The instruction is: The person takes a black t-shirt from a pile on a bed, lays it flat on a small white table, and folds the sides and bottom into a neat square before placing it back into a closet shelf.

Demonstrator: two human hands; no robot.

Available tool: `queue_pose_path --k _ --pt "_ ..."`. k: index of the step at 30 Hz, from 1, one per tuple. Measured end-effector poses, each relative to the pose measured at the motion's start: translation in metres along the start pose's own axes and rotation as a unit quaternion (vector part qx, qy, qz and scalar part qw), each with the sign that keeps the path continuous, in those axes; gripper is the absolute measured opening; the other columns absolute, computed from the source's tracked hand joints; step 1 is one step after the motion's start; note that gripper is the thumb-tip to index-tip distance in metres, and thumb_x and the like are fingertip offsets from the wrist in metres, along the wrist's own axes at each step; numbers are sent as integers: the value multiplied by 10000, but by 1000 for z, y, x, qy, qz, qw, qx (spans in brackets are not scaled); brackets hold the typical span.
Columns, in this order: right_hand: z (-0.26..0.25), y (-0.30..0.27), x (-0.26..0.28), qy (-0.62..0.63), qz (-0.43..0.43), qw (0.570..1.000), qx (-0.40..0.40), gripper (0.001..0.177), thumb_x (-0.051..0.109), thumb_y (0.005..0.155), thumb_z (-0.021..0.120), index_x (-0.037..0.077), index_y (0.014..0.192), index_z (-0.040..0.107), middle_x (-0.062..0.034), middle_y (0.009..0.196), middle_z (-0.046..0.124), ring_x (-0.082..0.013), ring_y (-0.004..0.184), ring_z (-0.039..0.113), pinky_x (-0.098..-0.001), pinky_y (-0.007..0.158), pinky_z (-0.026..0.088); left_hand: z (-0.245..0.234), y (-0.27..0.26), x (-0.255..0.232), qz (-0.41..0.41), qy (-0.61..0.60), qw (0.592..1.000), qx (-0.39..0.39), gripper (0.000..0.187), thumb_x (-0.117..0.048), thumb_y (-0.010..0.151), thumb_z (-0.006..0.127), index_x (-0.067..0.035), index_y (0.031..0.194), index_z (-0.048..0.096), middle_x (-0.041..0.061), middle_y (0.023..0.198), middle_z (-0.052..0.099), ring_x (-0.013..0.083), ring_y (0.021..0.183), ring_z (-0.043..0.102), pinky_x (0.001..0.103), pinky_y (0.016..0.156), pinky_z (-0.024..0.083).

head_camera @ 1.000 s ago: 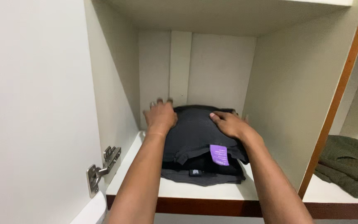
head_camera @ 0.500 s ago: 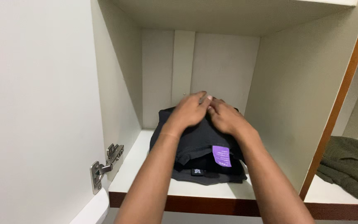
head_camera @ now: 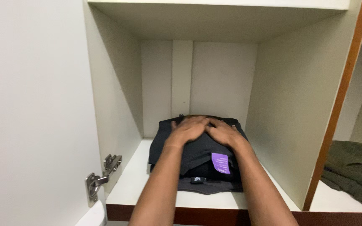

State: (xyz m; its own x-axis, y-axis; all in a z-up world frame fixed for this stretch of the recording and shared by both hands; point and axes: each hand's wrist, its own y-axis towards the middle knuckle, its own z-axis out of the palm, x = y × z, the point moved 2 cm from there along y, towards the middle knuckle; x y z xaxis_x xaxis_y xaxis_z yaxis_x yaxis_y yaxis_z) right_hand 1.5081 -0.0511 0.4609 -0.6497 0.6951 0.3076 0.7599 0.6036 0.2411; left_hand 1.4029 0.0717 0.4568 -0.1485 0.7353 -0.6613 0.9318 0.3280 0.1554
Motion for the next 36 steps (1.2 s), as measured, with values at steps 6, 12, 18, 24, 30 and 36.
queue_pose_path --k 6,12,18,24,30,36 --pt "-10 -18 -21 44 104 993 24 907 715 835 525 167 1552 436 -171 1601 415 -356 1504 370 -544 1238 270 -16 -5 23 -44 28 999 2 623 -468 991 242 -369 1605 282 -57 1682 258 222 1571 198 655 1256 30" --pt "-2 -14 -32 99 110 989 15 942 726 835 504 104 1541 456 -203 1599 421 -374 1499 381 -536 1230 301 -10 5 63 -150 -26 988 7 619 -426 1037 205 -244 1612 347 12 1708 255 268 1588 198 626 1267 130" --pt "11 -7 -63 123 160 979 -38 875 686 922 415 84 1557 406 -202 1619 374 -382 1517 319 -559 1222 250 -1 28 112 -158 -79 984 -19 647 -449 1029 288 -187 1621 279 60 1696 244 289 1573 210 452 1278 170" --pt "2 -14 -72 244 104 961 -82 697 552 996 436 48 1463 554 -226 1518 525 -379 1434 478 -459 1205 333 -27 -11 93 -140 -1 986 -92 592 -399 997 477 -183 1546 427 104 1599 411 320 1491 370 501 1225 280" --pt "-34 -92 -4 98 45 969 -222 474 426 955 592 128 1309 695 -117 1433 633 -361 1332 582 -497 1110 437 -43 -77 33 78 22 943 -322 415 -316 949 610 -94 1293 680 146 1371 641 327 1279 602 498 1117 418" --pt "-2 -169 47 -37 -153 950 -268 511 405 965 575 111 1379 628 -134 1507 556 -361 1454 436 -537 1194 293 11 -140 9 197 59 920 -335 518 -370 1006 509 -78 1429 572 189 1505 519 435 1413 428 603 1135 293"
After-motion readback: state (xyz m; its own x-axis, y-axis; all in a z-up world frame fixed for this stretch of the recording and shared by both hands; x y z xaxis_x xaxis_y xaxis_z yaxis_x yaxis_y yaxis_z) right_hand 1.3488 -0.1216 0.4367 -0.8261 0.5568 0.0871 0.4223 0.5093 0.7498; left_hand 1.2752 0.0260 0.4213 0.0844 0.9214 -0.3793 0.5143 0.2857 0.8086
